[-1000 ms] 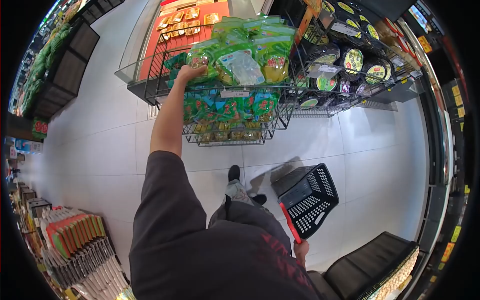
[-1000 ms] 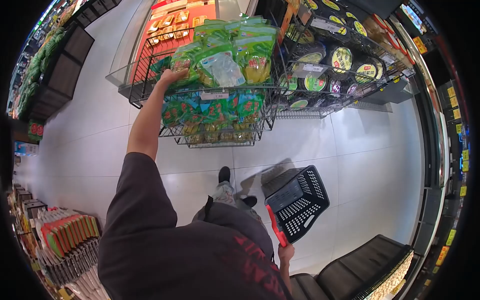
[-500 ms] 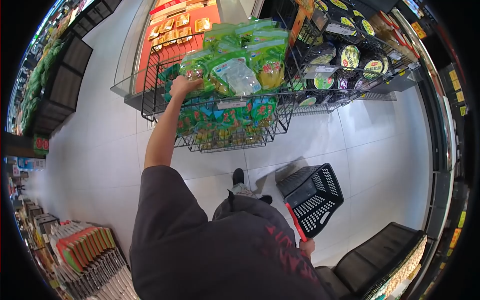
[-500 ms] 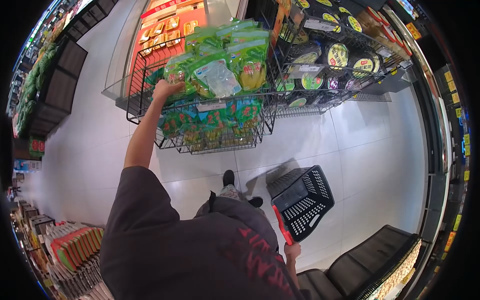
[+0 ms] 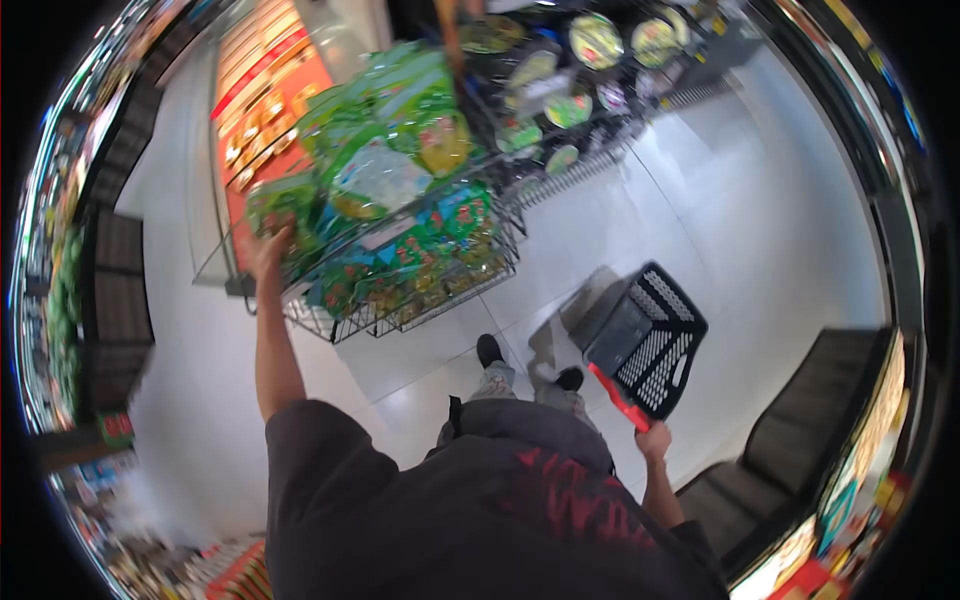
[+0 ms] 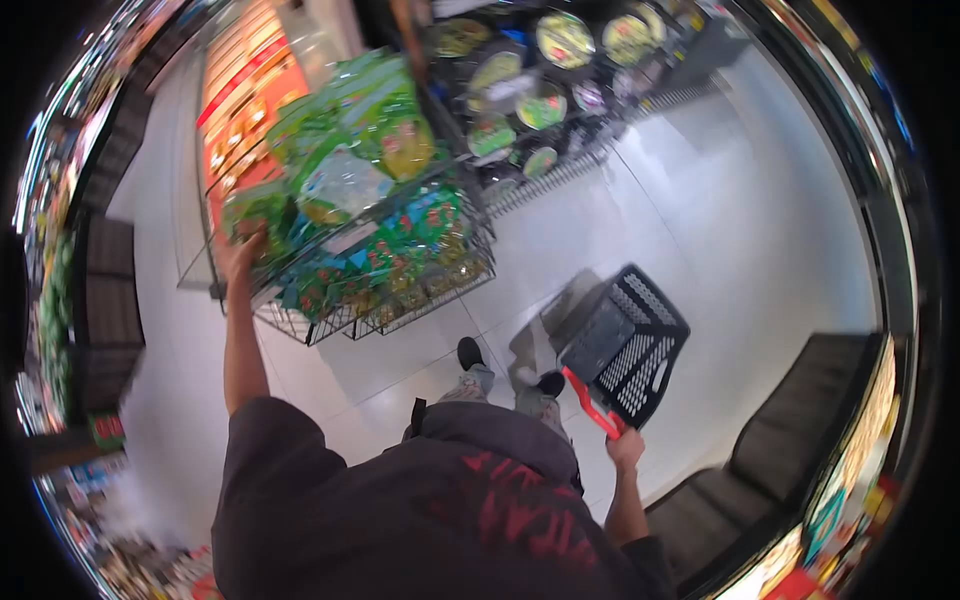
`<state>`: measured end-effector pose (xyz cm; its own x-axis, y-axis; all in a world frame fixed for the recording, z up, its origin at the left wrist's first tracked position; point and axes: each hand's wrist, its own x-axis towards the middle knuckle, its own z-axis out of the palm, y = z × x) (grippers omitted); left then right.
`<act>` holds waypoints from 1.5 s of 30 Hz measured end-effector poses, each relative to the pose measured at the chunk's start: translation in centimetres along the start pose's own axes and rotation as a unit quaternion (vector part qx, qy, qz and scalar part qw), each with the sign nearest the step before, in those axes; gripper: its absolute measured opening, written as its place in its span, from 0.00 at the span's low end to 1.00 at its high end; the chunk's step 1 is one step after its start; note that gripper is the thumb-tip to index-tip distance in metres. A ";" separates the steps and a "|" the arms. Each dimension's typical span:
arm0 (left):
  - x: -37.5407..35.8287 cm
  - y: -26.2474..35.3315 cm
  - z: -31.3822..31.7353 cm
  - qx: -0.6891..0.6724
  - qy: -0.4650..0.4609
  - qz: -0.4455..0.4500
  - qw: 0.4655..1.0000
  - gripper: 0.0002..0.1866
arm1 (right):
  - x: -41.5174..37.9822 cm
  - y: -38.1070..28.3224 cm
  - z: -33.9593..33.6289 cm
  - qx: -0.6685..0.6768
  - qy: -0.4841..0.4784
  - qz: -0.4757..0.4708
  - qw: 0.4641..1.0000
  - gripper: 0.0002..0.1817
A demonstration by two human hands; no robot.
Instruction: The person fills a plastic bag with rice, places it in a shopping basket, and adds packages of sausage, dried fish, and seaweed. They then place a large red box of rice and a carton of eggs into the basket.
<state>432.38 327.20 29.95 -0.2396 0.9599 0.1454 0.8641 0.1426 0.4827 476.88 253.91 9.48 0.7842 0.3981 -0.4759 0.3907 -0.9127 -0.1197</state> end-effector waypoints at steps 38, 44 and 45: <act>-75.2 0.9 75.8 0.130 -0.589 0.269 0.751 0.49 | -0.7 2.7 5.1 0.207 -0.085 -0.099 0.970 0.15; -75.3 -5.0 82.9 0.173 -0.599 0.215 0.752 0.49 | 2.1 2.2 3.6 0.229 -0.141 -0.067 0.961 0.12; -75.4 -6.3 84.1 0.099 -0.611 0.206 0.758 0.47 | 2.2 2.0 3.8 0.227 -0.161 -0.064 0.958 0.12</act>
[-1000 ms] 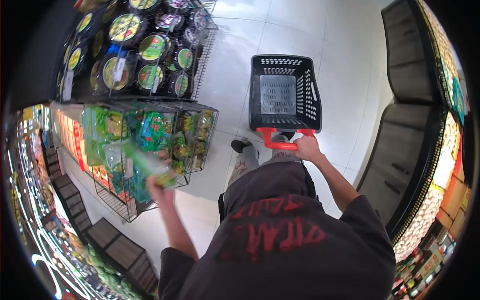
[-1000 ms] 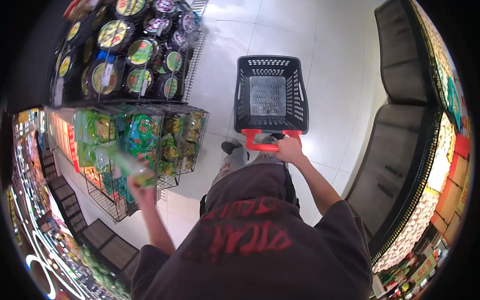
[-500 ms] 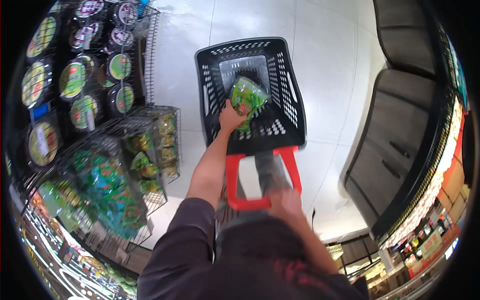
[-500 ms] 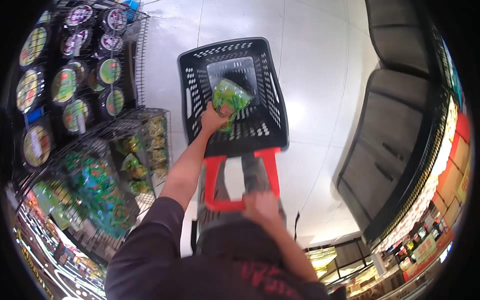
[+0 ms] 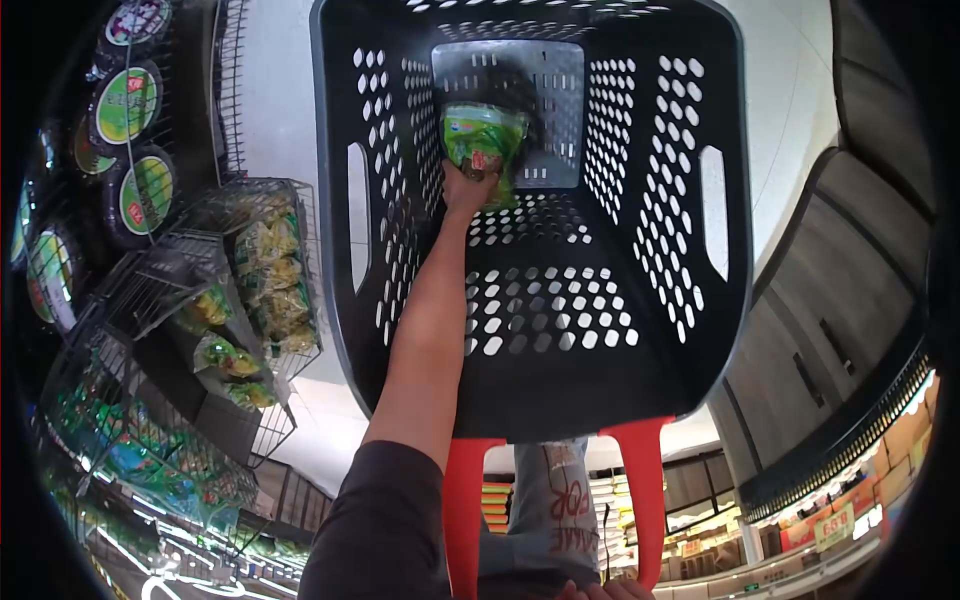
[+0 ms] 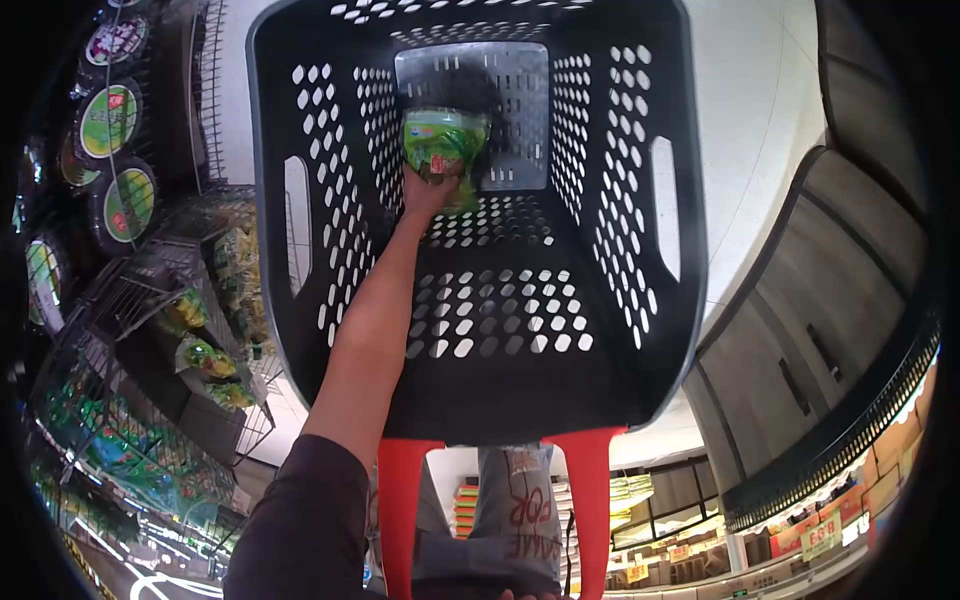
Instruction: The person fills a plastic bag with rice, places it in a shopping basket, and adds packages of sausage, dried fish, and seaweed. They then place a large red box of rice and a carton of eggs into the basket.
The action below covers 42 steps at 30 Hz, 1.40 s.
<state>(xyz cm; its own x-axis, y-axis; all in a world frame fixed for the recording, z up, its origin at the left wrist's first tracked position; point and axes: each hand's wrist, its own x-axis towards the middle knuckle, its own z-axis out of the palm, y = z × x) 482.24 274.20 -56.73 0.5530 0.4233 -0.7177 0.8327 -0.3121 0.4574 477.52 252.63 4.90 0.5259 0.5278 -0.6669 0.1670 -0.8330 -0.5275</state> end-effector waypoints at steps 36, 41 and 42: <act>-42.5 17.8 -41.7 -0.241 -0.001 0.179 0.954 0.09 | 7.9 -2.9 -10.1 -0.168 0.175 -0.019 0.970 0.16; -42.8 18.9 -51.3 -0.274 0.009 0.278 0.921 0.10 | 11.4 -2.9 -13.6 -0.166 0.155 -0.003 0.974 0.19; -43.2 20.3 -54.5 -0.216 0.079 0.259 0.938 0.10 | 11.8 -3.2 -14.4 -0.165 0.155 0.016 0.974 0.18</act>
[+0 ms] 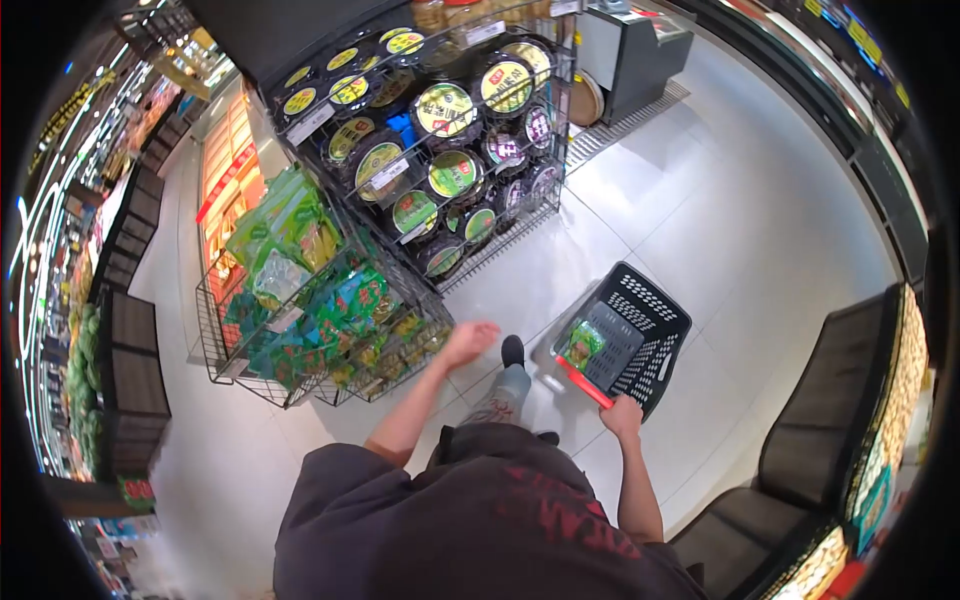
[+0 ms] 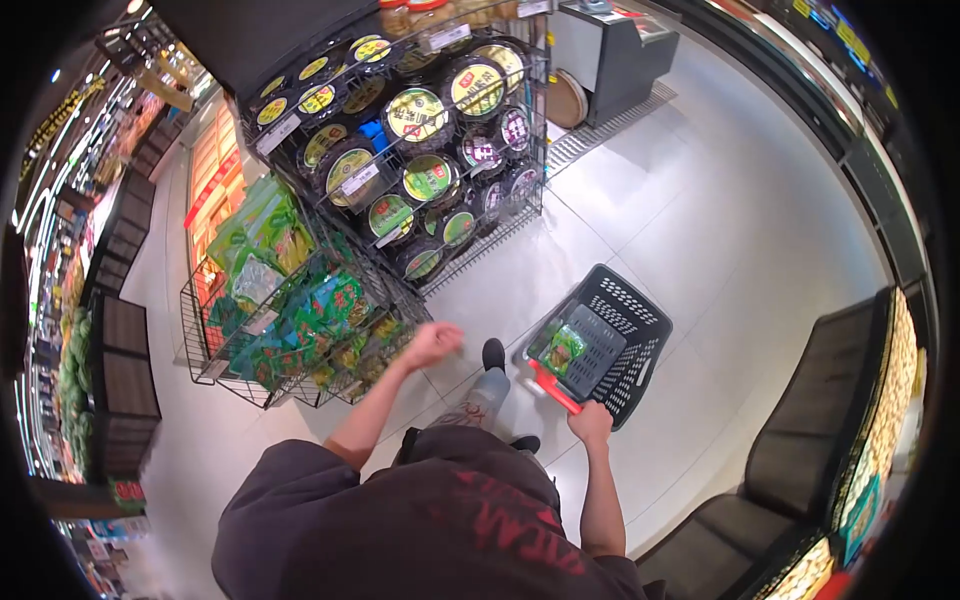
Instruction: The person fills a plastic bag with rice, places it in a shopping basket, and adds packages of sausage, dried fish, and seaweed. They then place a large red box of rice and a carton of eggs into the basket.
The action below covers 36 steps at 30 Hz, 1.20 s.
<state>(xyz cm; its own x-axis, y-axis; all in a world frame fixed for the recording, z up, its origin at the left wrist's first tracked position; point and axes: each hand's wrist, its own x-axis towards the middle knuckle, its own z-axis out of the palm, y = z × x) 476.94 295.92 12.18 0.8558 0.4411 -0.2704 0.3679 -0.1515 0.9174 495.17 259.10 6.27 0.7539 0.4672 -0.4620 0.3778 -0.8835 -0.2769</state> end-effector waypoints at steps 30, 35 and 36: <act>13.5 23.4 -23.5 0.586 0.268 0.211 0.735 0.30 | 20.8 1.5 -11.7 -0.043 0.051 0.051 0.997 0.12; 15.2 24.9 -14.3 0.521 0.216 0.283 0.776 0.26 | 22.9 4.2 -11.2 -0.006 0.046 0.035 0.998 0.13; 15.9 25.4 -12.3 0.515 0.207 0.278 0.784 0.25 | 22.9 4.3 -11.5 -0.005 0.032 0.039 0.999 0.13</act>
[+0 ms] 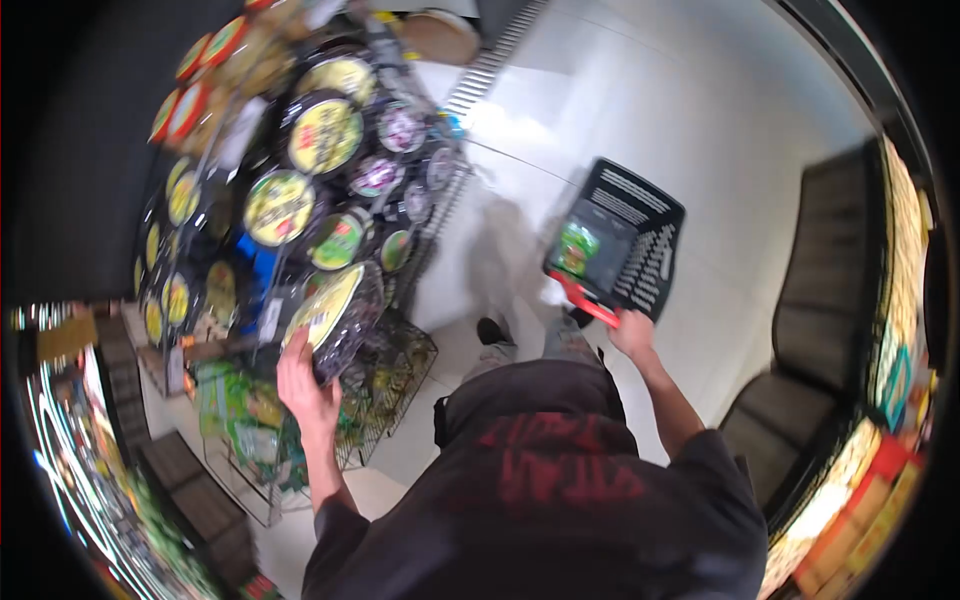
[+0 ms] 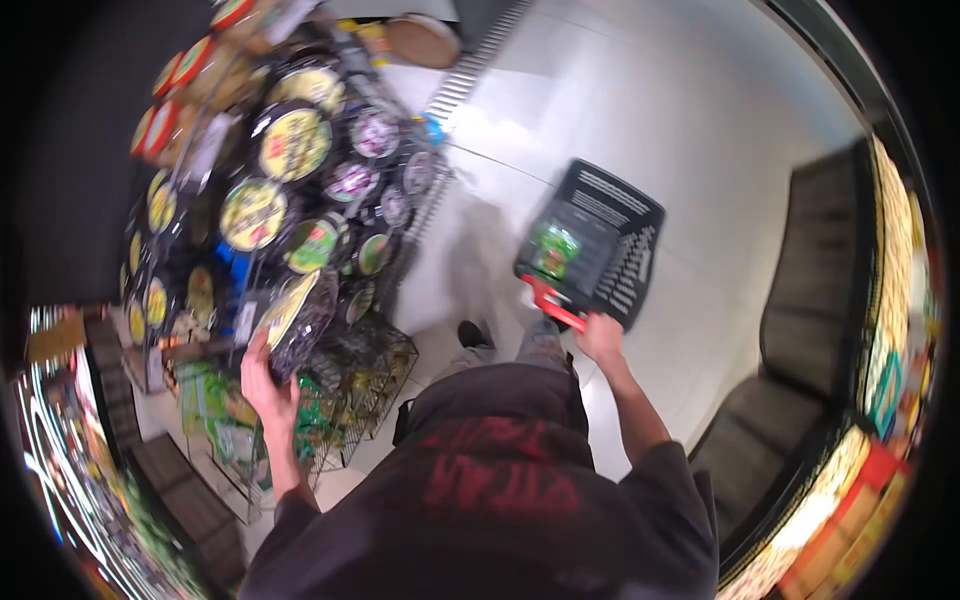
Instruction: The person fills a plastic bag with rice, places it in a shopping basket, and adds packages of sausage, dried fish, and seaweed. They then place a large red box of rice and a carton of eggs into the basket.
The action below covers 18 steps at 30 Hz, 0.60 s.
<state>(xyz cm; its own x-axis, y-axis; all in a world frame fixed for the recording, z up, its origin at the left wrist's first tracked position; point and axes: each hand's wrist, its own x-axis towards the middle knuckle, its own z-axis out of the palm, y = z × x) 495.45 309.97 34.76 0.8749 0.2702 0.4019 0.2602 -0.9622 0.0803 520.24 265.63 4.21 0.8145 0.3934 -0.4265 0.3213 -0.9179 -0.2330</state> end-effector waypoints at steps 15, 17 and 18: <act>20.3 28.2 33.0 -0.372 -0.257 0.033 0.891 0.22 | 0.5 0.9 -2.9 0.128 -0.102 0.018 0.986 0.12; 18.4 32.2 43.3 -0.365 -0.308 0.011 0.878 0.25 | 0.8 1.1 -2.7 0.143 -0.120 0.033 0.982 0.12; 17.6 34.0 48.3 -0.355 -0.332 0.029 0.873 0.25 | 1.0 1.2 -2.4 0.150 -0.137 0.035 0.978 0.12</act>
<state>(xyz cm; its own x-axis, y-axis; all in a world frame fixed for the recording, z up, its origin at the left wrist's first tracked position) 539.41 283.70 0.48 0.9836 -0.0460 -0.1745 0.0951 -0.6896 0.7179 522.57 264.74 5.60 0.6561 0.3670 -0.6594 0.0787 -0.9023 -0.4239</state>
